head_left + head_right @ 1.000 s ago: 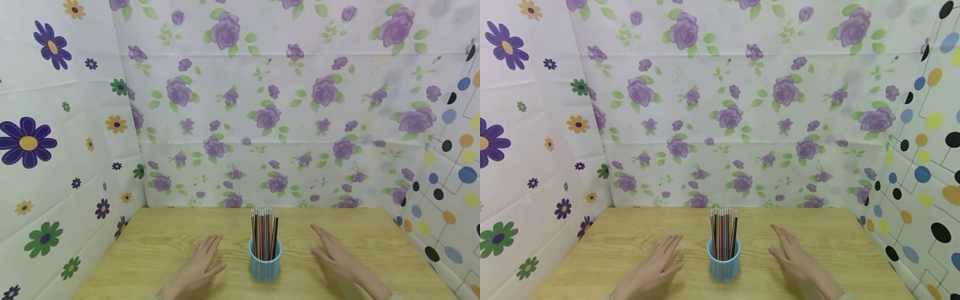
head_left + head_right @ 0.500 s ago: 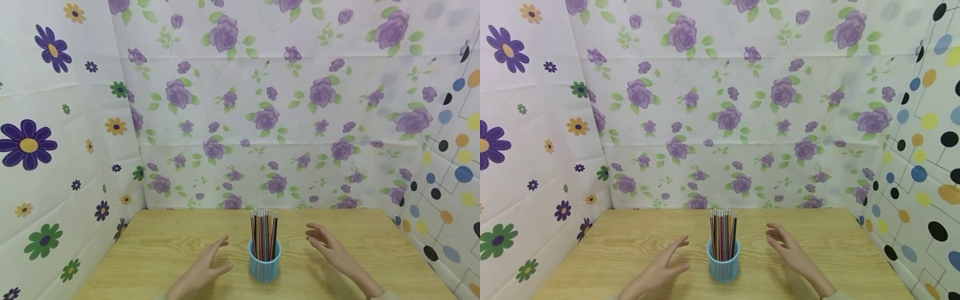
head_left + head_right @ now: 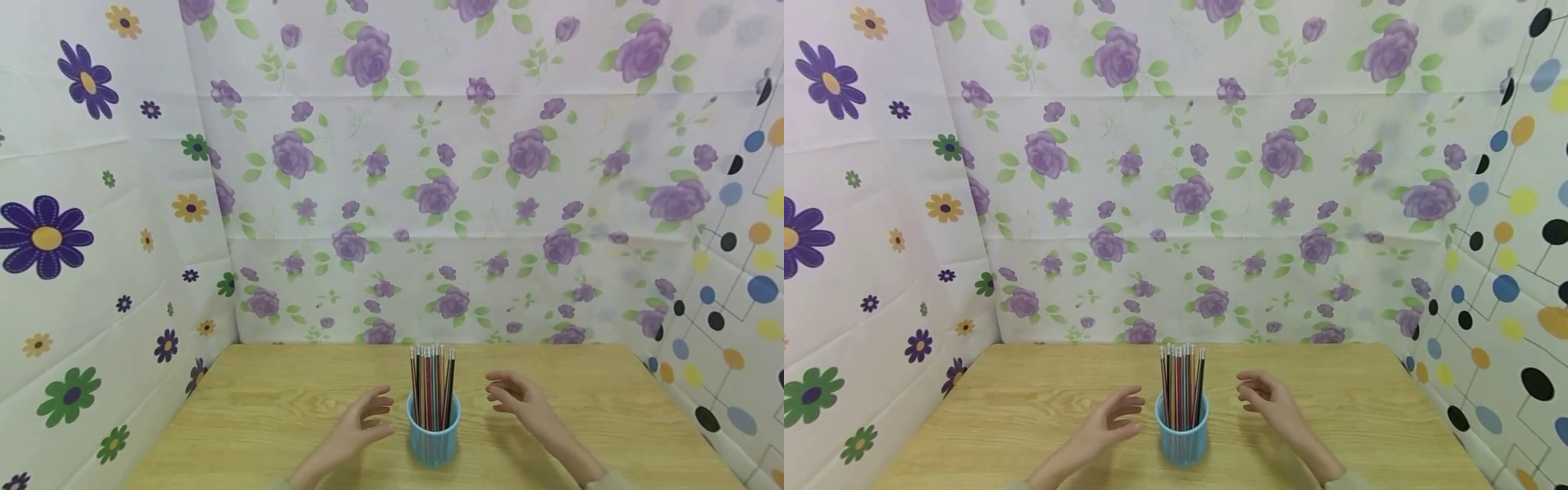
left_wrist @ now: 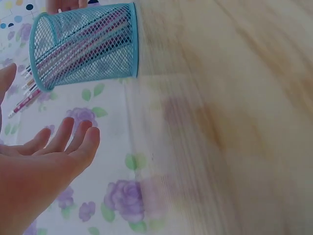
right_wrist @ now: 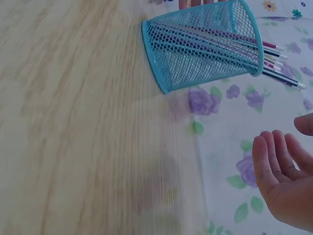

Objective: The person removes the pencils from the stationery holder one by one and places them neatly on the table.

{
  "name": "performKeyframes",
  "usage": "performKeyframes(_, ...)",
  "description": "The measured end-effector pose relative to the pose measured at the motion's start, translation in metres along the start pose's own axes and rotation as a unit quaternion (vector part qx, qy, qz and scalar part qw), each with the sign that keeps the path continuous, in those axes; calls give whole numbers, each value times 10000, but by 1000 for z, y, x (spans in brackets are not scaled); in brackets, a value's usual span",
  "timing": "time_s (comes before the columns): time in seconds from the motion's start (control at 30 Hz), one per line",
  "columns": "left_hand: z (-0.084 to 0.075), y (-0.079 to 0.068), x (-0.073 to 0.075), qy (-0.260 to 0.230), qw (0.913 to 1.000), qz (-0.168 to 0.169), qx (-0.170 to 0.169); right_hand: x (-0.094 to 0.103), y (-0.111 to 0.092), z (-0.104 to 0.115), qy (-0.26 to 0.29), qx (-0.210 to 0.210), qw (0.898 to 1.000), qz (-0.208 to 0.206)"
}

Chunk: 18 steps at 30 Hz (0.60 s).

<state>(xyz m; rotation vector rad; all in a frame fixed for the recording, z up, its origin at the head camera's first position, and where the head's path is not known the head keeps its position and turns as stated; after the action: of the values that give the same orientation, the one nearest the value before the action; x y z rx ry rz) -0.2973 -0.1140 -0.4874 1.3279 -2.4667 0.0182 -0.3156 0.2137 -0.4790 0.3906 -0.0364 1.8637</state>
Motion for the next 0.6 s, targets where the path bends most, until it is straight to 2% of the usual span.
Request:
performKeyframes(0.37,-4,22,-19,-336,9989,257,-203,-21,16,10,319,-167,9992,151)
performKeyframes(0.6,-7,29,-30,-289,9990,202,-291,-29,23,11,323,-205,9991,160)
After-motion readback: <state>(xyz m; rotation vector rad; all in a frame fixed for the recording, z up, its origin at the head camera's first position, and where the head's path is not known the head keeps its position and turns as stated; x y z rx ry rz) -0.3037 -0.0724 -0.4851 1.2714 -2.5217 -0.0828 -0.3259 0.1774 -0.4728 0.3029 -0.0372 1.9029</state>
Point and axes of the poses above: each hand's wrist, its own y-axis towards the middle knuckle, its own x-axis out of the back of the hand, z = x × y, the point moved 4 cm from there along y, towards the middle knuckle, and after that the axes turned 5 degrees about z, right-handed, at the moved point
